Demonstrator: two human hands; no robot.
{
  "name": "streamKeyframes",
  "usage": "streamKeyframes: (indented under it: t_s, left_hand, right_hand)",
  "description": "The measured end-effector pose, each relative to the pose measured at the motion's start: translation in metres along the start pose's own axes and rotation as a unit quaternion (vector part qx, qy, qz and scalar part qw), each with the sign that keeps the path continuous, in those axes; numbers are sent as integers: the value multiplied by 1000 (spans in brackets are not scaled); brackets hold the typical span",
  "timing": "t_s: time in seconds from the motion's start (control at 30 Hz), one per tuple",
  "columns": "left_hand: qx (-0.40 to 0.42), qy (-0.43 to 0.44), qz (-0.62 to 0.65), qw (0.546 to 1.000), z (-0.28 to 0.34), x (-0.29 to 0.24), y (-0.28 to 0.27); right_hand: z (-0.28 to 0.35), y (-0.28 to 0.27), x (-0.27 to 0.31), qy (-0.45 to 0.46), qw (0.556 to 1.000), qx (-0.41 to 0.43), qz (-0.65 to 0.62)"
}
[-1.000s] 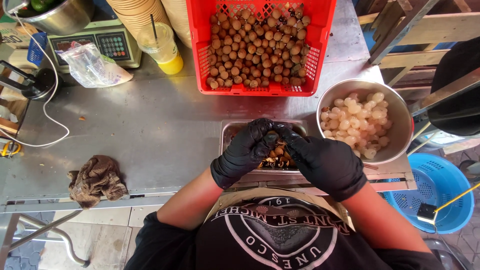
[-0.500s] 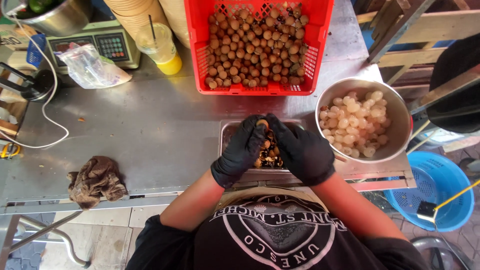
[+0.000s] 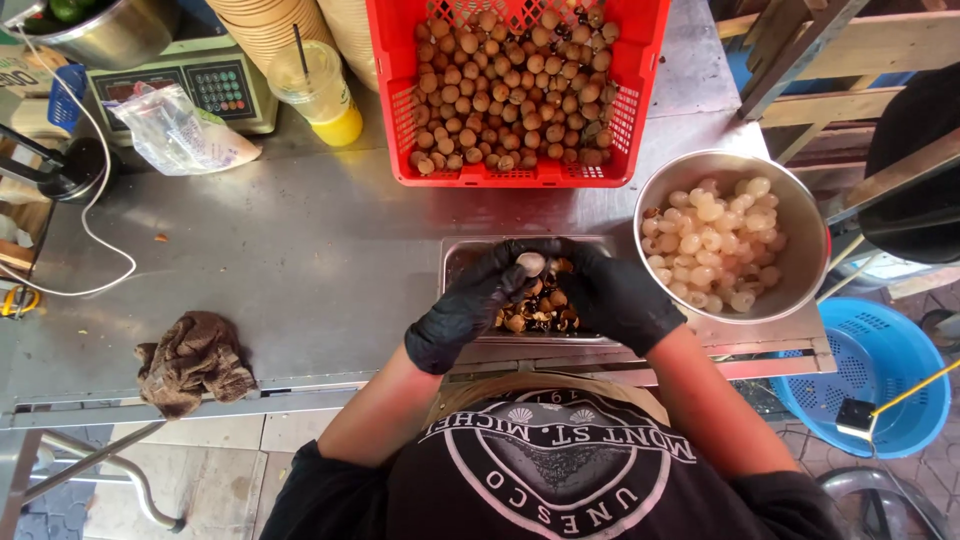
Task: Peeling longans and separating the pulp from the skin and seeds by hand.
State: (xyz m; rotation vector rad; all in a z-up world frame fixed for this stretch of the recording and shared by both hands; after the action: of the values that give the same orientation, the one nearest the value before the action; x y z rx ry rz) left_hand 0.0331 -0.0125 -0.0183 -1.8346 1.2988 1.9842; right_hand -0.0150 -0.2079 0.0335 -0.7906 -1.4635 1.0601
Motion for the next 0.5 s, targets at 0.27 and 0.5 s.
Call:
streamKeyframes:
  t_s: [0.27, 0.5]
  left_hand:
    - [-91, 45, 9, 995, 0, -5, 12]
    - [-101, 87, 19, 991, 8, -15, 26]
  right_hand:
    - [27, 14, -9, -36, 957, -82, -275]
    - [26, 41, -10, 14, 899, -86, -429]
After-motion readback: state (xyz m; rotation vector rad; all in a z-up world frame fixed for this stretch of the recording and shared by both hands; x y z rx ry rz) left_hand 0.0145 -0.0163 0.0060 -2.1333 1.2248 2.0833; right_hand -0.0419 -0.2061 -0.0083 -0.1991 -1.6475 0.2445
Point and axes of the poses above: each hand's wrist, its own z-axis away from the middle knuckle, its own y-axis out of the palm, x = y × z, the point moved 3 cm from there along -z, towards the middle knuckle, and after that the axes turned 9 degrees about z, right-handed, at the moved point
